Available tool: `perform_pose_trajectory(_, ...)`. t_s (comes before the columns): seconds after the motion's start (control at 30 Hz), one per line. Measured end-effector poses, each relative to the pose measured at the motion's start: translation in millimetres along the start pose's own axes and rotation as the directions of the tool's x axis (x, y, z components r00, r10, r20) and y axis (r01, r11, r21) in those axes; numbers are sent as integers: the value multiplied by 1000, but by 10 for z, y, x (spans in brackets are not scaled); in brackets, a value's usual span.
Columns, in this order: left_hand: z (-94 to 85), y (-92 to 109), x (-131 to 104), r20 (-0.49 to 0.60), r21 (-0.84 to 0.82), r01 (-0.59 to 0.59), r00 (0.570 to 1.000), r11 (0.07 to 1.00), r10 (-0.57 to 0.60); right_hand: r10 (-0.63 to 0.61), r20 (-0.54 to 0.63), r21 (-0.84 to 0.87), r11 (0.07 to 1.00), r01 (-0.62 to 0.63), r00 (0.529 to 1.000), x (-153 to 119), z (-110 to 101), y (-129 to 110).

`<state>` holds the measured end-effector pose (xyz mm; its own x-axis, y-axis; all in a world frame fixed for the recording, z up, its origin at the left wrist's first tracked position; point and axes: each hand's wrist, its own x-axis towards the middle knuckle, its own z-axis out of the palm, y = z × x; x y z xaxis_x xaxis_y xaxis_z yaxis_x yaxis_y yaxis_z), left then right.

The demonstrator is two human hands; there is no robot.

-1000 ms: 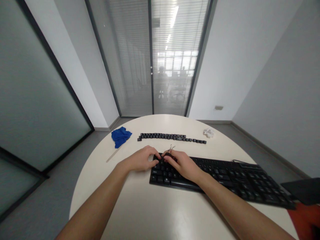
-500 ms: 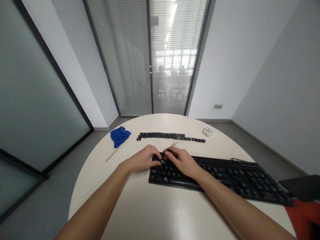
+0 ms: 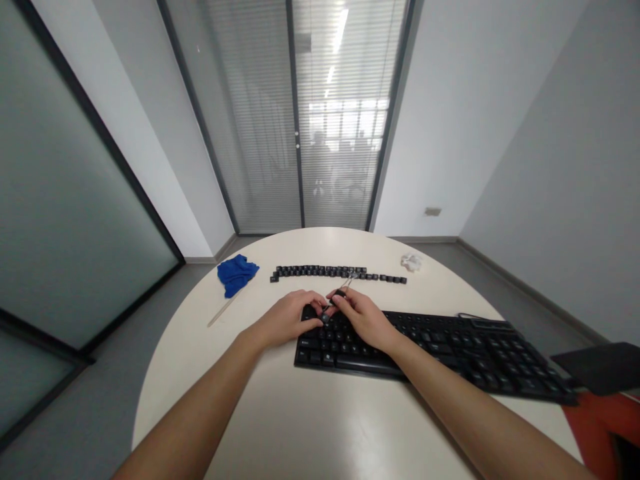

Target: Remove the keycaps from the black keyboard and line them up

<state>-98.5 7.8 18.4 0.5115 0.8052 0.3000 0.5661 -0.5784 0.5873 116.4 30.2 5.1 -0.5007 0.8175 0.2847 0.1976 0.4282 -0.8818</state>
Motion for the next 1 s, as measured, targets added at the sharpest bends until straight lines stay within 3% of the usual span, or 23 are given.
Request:
perform_pose_trajectory(0.2, 11, 67, 25, 31, 206, -123, 992, 971, 120, 48, -73, 69, 997, -43, 996, 22, -10, 75)
perform_pose_trajectory(0.33, 56, 65, 30, -17, 290, -127, 990, 949, 138, 78, -90, 56, 996, -73, 993, 19, -4, 61)
perform_pose_trajectory(0.5, 128, 79, 26, -38, 303, -126, 989, 945, 144, 71, -121, 12, 997, -70, 990, 17, -4, 64)
perform_pose_trajectory(0.63, 159, 100, 31, -141, 272, -126, 976, 954, 169, 110, -164, 27, 994, -107, 980, 33, -2, 93)
perform_pose_trajectory(0.73, 132, 36, 43, -296, 273, -52, 946, 961, 135, 143, -175, 50, 989, -136, 974, 36, 2, 86)
perform_pose_trajectory(0.87, 33, -222, 80, -486, 273, 136, 874, 952, 14, 143, -164, 22, 990, -141, 976, 26, 1, 45)
perform_pose_trajectory(1.0, -37, -533, 106, -576, 201, 338, 800, 919, -168, 131, -154, -5, 991, -134, 979, 17, -4, 23)
